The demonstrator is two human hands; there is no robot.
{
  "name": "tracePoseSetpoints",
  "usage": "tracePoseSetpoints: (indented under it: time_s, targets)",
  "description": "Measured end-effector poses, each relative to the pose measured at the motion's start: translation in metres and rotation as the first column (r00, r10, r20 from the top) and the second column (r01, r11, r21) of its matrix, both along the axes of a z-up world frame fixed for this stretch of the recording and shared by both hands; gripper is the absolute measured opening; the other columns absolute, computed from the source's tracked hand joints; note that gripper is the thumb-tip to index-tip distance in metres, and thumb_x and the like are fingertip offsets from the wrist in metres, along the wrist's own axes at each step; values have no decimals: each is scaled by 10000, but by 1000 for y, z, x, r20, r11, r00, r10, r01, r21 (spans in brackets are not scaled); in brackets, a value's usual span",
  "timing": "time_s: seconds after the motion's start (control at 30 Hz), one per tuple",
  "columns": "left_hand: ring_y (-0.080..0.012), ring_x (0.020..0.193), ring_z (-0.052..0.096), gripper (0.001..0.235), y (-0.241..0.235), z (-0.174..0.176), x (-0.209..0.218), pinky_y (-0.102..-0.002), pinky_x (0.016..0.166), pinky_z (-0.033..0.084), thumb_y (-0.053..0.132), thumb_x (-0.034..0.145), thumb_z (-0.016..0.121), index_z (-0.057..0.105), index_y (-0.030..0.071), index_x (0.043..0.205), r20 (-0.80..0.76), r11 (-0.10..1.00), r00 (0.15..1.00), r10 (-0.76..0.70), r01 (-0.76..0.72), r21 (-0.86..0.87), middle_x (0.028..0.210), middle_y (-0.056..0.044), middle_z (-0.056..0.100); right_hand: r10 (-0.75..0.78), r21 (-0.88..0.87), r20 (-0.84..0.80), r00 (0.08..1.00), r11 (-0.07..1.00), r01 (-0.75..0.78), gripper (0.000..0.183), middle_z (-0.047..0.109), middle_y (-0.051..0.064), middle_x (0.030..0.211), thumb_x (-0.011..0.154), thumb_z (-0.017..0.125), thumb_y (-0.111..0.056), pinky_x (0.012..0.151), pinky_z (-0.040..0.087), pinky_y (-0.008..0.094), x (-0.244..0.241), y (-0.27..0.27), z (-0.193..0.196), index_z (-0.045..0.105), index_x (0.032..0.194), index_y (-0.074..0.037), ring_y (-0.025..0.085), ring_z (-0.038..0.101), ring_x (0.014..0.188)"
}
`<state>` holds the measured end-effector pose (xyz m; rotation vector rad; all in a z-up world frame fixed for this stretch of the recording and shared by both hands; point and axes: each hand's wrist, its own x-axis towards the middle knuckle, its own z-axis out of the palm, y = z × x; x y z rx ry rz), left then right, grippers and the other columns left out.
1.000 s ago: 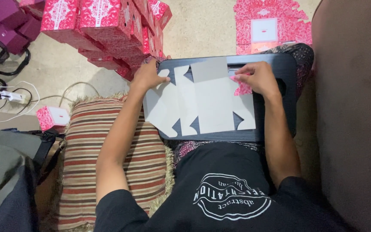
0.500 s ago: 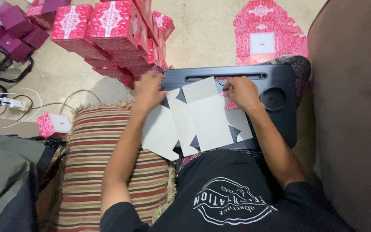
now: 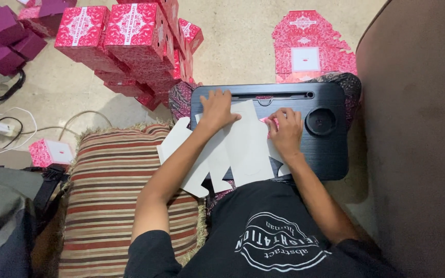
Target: The person assembles small red-and-white patterned cardboard boxes by folding flat pieces into shape and stacking the finished boxes. The person handles the pieces by hand on a small lap table, repeatedly folding and closing each box before placing it on a growing stack.
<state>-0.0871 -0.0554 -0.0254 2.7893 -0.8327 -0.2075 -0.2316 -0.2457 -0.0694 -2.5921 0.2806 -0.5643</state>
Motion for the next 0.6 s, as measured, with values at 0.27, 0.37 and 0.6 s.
tracePoseSetpoints:
  time_s: [0.27,0.37,0.6]
  targets:
    - [-477,1020,682,788,21,-4,-8,-666,844,499,244,706,925,528,5,1343,-124,987,992,5,-25,-159,1079,-246,631,-26,-48,63,998,998,29,23,624,59,1074,987,735,-178,820,453,366,14,-3,-11,733,1009,-171,233,567,1001]
    - [-341,945,687,371,26,-30,-22,-538,843,474,176,760,835,680,96,1087,135,982,982,-131,147,-121,953,-130,685,-29,-42,110,993,999,34,35,608,50,1061,980,731,-152,820,430,369,14,-1,-12,719,1014,-156,234,544,989]
    - [-370,1348,554,595,48,-10,-107,-575,1001,464,388,860,768,629,106,1365,101,919,914,-394,391,47,1389,-236,624,151,-296,497,854,955,4,190,708,-24,1166,994,631,-109,1171,146,624,9,-2,-34,724,958,-271,250,547,1309]
